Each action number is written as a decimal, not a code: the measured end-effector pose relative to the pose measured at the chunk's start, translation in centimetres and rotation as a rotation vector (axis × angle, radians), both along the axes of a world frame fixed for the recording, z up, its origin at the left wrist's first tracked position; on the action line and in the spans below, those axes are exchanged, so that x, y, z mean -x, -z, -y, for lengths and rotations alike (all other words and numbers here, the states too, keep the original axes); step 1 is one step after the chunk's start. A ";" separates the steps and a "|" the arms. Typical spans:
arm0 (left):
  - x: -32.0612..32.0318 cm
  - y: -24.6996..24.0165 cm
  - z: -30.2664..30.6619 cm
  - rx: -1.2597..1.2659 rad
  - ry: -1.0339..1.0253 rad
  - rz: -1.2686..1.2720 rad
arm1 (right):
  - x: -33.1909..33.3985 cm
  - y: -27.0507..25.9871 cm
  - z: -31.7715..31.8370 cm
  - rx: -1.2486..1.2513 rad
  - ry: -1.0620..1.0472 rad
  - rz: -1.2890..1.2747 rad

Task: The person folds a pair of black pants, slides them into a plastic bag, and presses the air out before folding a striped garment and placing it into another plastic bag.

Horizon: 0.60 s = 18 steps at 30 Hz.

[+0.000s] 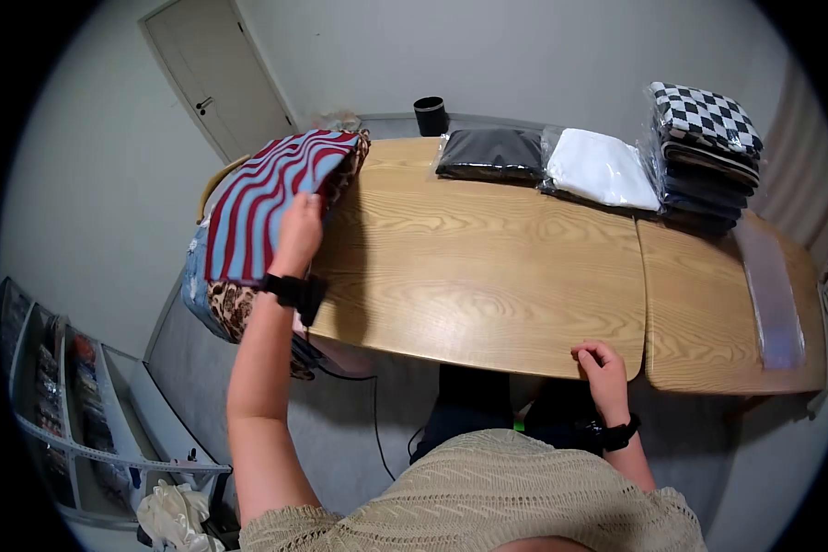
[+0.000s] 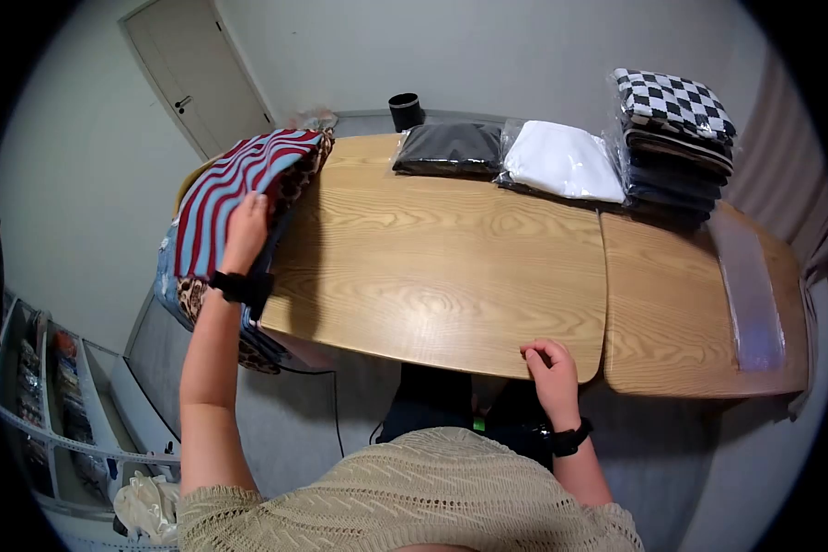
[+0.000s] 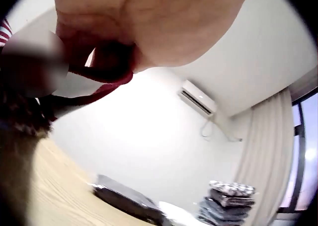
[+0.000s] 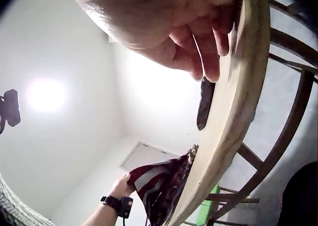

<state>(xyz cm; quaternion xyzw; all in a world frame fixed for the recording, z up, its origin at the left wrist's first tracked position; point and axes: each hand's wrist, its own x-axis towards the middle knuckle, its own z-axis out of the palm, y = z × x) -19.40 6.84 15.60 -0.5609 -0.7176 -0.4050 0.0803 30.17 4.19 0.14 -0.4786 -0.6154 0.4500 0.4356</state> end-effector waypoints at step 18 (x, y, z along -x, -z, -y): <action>-28.2 2.7 3.3 0.579 1.399 0.457 | -0.7 -4.5 3.5 -0.004 -0.074 -0.183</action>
